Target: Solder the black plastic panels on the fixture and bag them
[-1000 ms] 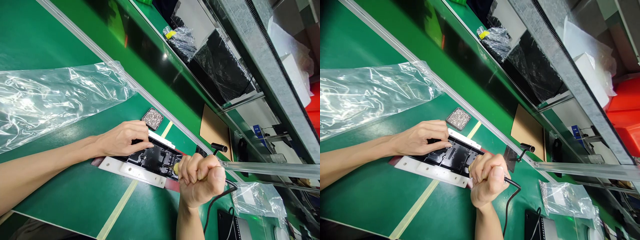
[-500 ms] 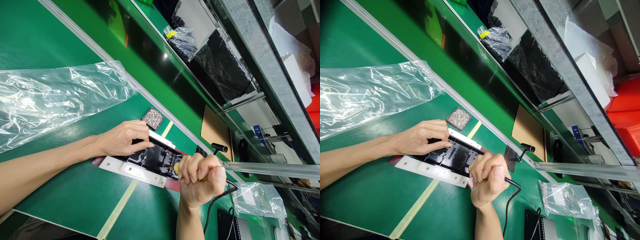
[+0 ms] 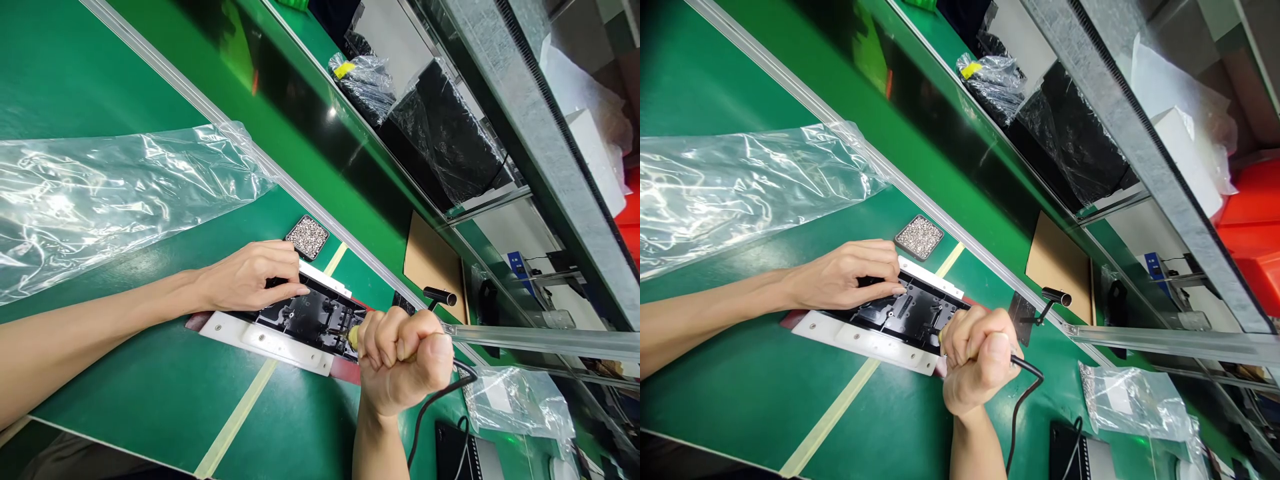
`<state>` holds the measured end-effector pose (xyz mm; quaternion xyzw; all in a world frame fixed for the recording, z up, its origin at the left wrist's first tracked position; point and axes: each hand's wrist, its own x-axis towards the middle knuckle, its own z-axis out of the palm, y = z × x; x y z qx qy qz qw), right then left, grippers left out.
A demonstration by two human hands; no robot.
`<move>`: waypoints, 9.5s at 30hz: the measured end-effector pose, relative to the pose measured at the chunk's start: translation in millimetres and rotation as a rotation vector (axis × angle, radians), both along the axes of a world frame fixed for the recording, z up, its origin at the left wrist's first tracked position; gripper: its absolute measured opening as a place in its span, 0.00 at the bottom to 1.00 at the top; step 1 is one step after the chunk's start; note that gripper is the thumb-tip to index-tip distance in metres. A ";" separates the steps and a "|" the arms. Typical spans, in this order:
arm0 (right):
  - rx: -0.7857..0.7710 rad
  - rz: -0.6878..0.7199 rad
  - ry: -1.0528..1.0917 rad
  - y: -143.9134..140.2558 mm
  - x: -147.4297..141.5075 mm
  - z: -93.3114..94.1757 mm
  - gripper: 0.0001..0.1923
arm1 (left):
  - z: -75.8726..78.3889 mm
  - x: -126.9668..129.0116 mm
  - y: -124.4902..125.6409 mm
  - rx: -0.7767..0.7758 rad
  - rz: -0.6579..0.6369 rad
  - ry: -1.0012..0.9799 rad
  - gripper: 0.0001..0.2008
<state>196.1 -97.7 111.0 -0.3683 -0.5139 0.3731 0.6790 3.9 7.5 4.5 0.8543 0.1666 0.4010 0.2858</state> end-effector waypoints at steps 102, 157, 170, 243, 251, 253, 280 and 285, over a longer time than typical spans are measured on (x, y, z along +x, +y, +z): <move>-0.005 0.010 0.011 0.2 0.7 -0.9 0.23 | 0.3 0.2 -0.2 -0.002 0.012 0.003 0.15; 0.005 0.021 0.010 0.3 1.8 -2.2 0.22 | -1.3 0.3 0.0 -0.004 0.008 0.000 0.14; 0.004 0.032 0.004 0.5 1.8 -3.0 0.22 | 0.1 0.1 -0.4 0.005 0.008 -0.006 0.13; -0.063 0.017 0.009 -3.2 8.5 1.8 0.21 | -2.5 -0.8 1.9 0.009 0.000 -0.001 0.16; -0.063 -0.042 0.032 -0.3 3.6 1.9 0.24 | -3.2 -0.2 1.9 -0.003 -0.007 -0.017 0.14; -0.056 -0.042 0.029 0.5 2.8 1.9 0.24 | -3.4 -0.2 1.5 -0.005 -0.006 -0.018 0.14; -0.037 0.004 0.014 1.0 4.1 1.2 0.23 | -0.8 -0.3 0.3 -0.001 0.001 -0.015 0.14; -0.042 -0.002 0.019 0.5 2.7 1.7 0.23 | -0.1 -0.3 0.6 0.000 0.001 -0.013 0.14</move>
